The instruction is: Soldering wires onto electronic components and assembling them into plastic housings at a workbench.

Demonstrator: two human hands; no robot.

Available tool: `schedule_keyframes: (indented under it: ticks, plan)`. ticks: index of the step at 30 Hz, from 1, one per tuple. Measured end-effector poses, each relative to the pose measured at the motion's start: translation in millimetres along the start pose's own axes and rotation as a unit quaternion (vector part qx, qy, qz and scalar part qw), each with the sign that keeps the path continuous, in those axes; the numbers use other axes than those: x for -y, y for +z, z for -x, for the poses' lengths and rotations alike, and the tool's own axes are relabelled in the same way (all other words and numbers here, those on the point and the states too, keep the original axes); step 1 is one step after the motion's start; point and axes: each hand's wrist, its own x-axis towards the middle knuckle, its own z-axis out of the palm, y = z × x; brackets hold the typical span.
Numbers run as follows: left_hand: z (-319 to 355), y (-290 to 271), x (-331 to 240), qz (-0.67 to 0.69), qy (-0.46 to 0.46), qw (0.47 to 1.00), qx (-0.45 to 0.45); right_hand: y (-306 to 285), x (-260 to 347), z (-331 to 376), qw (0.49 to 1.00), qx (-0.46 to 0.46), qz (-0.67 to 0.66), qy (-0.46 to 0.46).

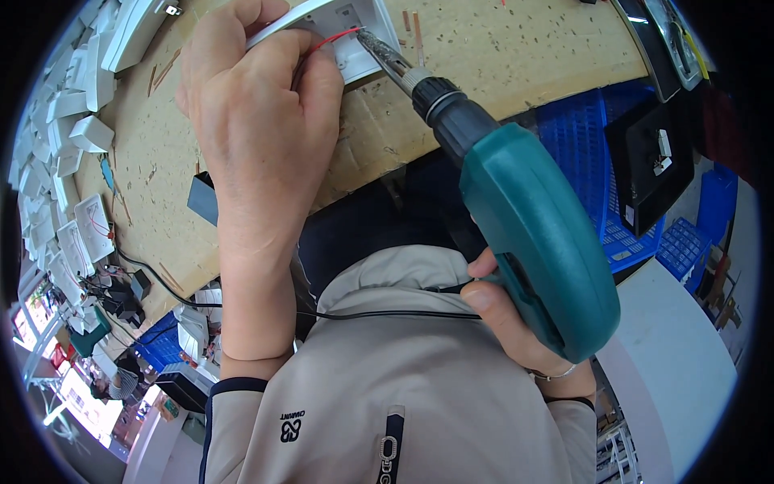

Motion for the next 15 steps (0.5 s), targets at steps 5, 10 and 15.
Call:
schedule_keyframes:
  ticks: [5, 10, 15]
  plan:
    - [1.4, 5.5, 0.8, -0.003, 0.002, 1.000, -0.002, 1.0, -0.3, -2.3, 1.000, 0.007, 0.000, -0.007]
    - [6.2, 2.7, 2.6, -0.001, 0.004, 1.000, -0.004, -1.6, -3.4, -3.1, 0.999, 0.005, 0.031, -0.015]
    - [8.3, 6.3, 3.9, -0.003, 0.005, 1.000, -0.007, 5.5, -0.5, -5.2, 0.999, -0.037, -0.012, -0.003]
